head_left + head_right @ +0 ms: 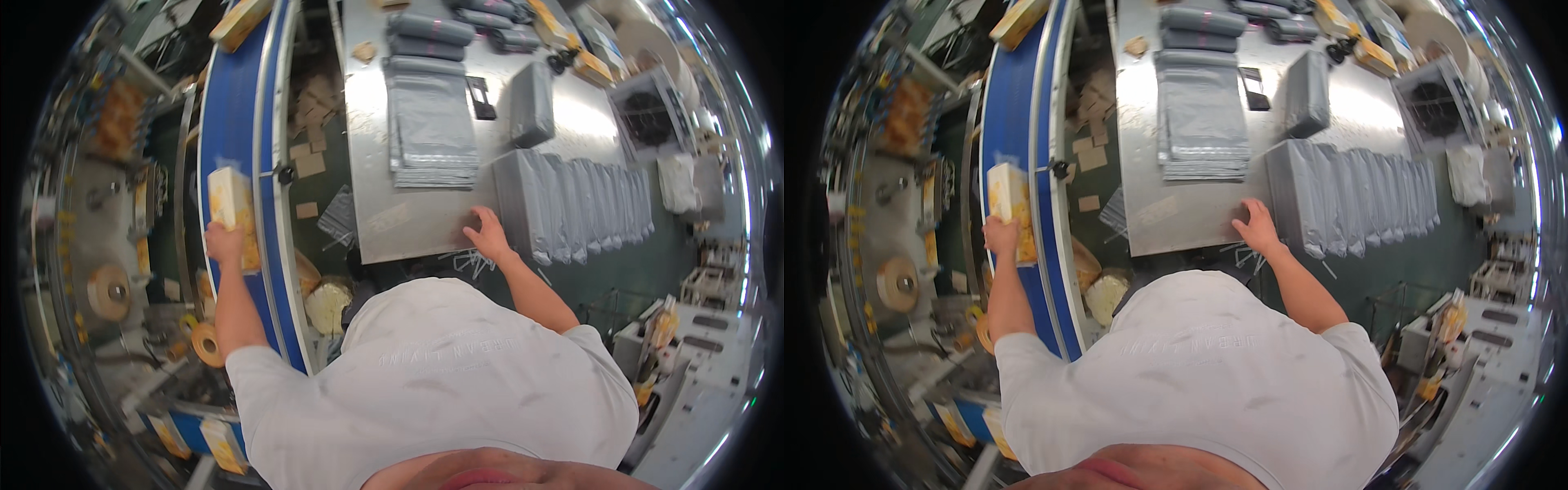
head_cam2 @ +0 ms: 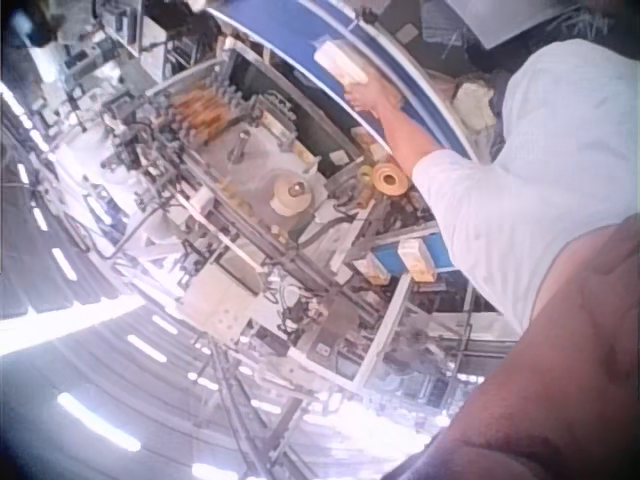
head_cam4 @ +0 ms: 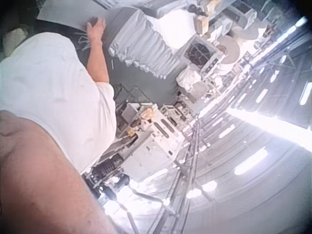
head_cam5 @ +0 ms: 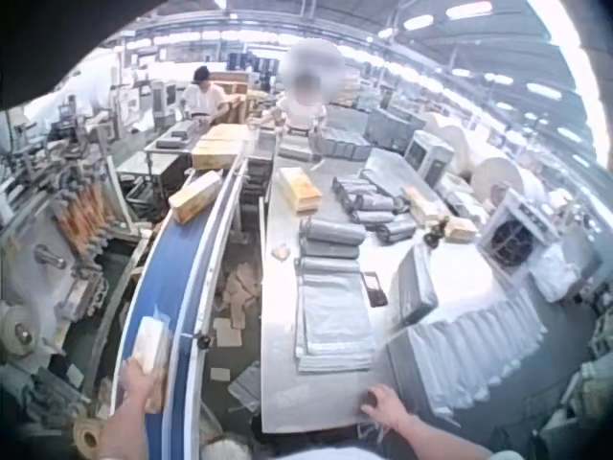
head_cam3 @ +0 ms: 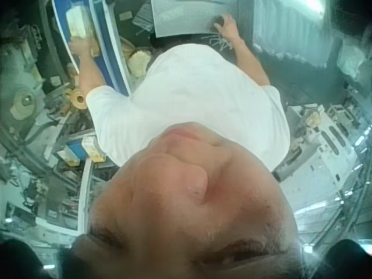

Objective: The person repeatedly picks up rectangular boxes from a conveyor belt, places them into grey poly mailers on a metal table, folds the mailers closed, and stacks them. The process is continuous and repetitive.

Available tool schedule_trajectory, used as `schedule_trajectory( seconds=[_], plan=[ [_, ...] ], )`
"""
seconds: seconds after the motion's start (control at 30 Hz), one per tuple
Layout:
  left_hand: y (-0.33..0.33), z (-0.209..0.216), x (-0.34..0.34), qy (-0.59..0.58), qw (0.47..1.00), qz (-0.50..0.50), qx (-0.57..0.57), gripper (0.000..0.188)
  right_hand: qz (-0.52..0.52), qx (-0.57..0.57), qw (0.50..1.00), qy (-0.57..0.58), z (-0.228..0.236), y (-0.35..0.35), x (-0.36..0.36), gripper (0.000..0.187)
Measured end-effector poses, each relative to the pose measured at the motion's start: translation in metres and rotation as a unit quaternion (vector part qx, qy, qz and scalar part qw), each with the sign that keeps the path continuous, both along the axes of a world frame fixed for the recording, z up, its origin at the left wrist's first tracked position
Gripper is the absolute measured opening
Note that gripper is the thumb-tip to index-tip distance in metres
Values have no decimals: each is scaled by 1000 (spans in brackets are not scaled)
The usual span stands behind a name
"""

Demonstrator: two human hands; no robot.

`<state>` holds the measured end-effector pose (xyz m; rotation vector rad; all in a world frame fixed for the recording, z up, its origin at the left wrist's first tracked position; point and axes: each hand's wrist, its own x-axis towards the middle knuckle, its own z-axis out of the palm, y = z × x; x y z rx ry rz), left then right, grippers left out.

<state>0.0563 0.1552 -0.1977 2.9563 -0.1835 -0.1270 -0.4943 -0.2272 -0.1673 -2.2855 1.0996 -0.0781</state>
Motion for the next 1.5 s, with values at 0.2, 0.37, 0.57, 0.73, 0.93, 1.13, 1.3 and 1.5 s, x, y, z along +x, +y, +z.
schedule_trajectory(
  seconds=[0.2, 0.37, 0.57, 0.73, 0.93, 1.13, 1.3, 1.5],
  plan=[
    [-50, 59, 33, -29, 946, -98, -307, 54, -121, 22, 983, -134, -2, -68, 56, 75],
    [-189, 87, -101, 185, 837, -155, -491, 35, -207, 24, 973, -104, -42, -127, 91, 75],
    [-229, 9, -310, 342, 771, -94, -529, 31, -161, -3, 968, -194, -30, -67, 93, 63],
    [-285, 9, -297, 114, 859, -341, -364, 55, -14, 175, 955, -240, 8, -50, 67, 53],
    [-386, 39, -242, 414, 727, -187, -514, 97, 17, -38, 989, -145, -12, -119, 78, 53],
    [-402, 47, -227, 235, 792, -478, -299, 58, 109, -126, 984, 62, 6, -146, 101, 59],
    [-406, 63, -239, 49, 757, -597, -261, 27, 99, -59, 993, 32, 35, -151, 103, 52],
    [-380, 71, -224, 162, 750, -536, -352, 3, 14, -26, 997, -65, 9, -158, 101, 36]
  ],
)
